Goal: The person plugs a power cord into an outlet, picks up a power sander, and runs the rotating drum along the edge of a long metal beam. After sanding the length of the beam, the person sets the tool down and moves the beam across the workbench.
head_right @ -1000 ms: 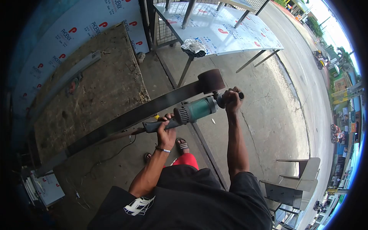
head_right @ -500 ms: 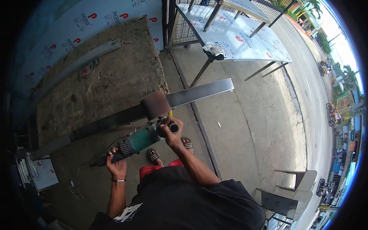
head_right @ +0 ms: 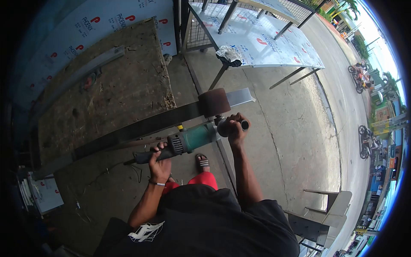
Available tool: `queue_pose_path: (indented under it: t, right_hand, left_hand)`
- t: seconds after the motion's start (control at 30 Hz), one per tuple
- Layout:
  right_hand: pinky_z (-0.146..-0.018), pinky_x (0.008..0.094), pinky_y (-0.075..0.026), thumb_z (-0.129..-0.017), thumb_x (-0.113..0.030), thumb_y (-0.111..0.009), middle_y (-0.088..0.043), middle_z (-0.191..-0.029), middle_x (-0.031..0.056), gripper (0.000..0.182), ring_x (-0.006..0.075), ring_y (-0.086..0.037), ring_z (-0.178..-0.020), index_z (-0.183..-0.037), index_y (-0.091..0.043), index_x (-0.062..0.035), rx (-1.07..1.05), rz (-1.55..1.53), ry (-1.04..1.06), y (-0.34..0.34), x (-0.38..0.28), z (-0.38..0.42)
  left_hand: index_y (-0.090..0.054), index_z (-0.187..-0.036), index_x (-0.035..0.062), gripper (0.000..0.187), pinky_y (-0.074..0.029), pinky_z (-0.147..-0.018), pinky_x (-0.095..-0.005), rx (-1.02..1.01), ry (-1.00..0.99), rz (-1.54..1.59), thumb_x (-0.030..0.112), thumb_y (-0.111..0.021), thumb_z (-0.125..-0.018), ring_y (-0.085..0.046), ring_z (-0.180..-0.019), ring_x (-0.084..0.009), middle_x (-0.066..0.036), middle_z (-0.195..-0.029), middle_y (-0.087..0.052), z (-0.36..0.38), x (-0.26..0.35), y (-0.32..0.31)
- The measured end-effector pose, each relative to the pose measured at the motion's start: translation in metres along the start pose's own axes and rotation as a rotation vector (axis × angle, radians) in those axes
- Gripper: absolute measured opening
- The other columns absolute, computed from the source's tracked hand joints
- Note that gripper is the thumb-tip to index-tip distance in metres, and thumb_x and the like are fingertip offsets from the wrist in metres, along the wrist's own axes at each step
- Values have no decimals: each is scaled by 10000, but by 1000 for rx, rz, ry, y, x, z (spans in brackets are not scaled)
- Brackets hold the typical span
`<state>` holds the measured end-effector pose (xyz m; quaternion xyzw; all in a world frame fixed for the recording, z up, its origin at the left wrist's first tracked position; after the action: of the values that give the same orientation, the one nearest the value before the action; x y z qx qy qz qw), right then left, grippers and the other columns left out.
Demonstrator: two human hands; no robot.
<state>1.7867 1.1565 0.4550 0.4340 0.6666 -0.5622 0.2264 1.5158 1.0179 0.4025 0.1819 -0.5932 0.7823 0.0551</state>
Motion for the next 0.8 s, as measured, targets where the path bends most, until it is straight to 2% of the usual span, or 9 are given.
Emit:
queue_pose_path:
  t: [0.1,0.2,0.37,0.47,0.57,0.63,0.73,0.8]
  right_hand:
    - [-426,306,-290,-757,-55,-504,-343,-519,36,215,132,-292,-426,-622,-338,-72,-16,28,35,62,-32,-51]
    - [-439,308,-287,-786,-63,-467,-342,-516,41,190,136,-299,-429,-640,-346,-76,-44,44,19,96,-56,-84]
    - [-431,308,-288,-804,-83,-446,-343,-500,33,178,137,-306,-420,-644,-367,-85,-65,94,17,95,-58,-91]
    - [-462,315,-284,-809,-121,-468,-353,-520,35,186,140,-292,-443,-661,-358,-94,-112,128,-26,60,-34,-56]
    - [-464,312,-278,-807,-116,-477,-359,-532,39,196,139,-303,-454,-661,-349,-89,-109,98,-21,-9,1,7]
    - [-469,313,-283,-805,-108,-485,-361,-541,42,199,137,-315,-463,-662,-350,-79,-127,81,-39,-57,27,50]
    - [-479,311,-315,-800,-97,-487,-396,-550,56,183,141,-344,-471,-666,-370,-56,-156,51,-87,-139,58,112]
    - [-486,298,-344,-785,-106,-516,-438,-564,70,190,143,-385,-488,-664,-386,-41,-124,122,-146,-182,83,154]
  left_hand:
    - [-513,-920,89,196,-319,-1057,-406,9,93,35,-14,-539,-755,-470,-1097,-248,-79,-1007,-501,-26,-71,-35]
    - [-519,-896,82,185,-313,-1061,-389,-46,81,42,-37,-537,-755,-483,-1086,-244,-82,-991,-510,-49,-120,-56]
    - [-528,-877,80,141,-318,-1050,-362,-53,72,51,-17,-547,-777,-498,-1071,-234,-77,-979,-521,-58,-125,-56]
    - [-527,-884,77,138,-314,-1050,-366,-22,68,88,-11,-544,-779,-496,-1070,-235,-77,-972,-523,-46,-72,-23]
    - [-511,-887,76,122,-308,-1058,-388,-12,64,74,20,-534,-780,-482,-1080,-237,-77,-970,-510,-18,7,18]
    - [-507,-889,96,148,-302,-1064,-398,-4,-9,13,14,-533,-768,-477,-1075,-241,-73,-957,-493,11,74,35]
    - [-488,-881,94,159,-354,-1024,-426,103,-90,-18,43,-540,-740,-466,-1053,-244,-77,-952,-478,55,168,57]
    - [-484,-865,94,145,-344,-1027,-411,107,-182,-31,53,-538,-737,-453,-1025,-241,-78,-927,-460,75,226,82]
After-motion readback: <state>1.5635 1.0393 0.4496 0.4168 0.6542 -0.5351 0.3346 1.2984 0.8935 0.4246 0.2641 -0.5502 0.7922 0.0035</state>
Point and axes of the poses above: each hand's wrist, its own z-axis away from the middle knuckle, its own y-axis out of the back of the hand, x = y × z, the point moved 3 cm from there along -z, towards the middle knuckle
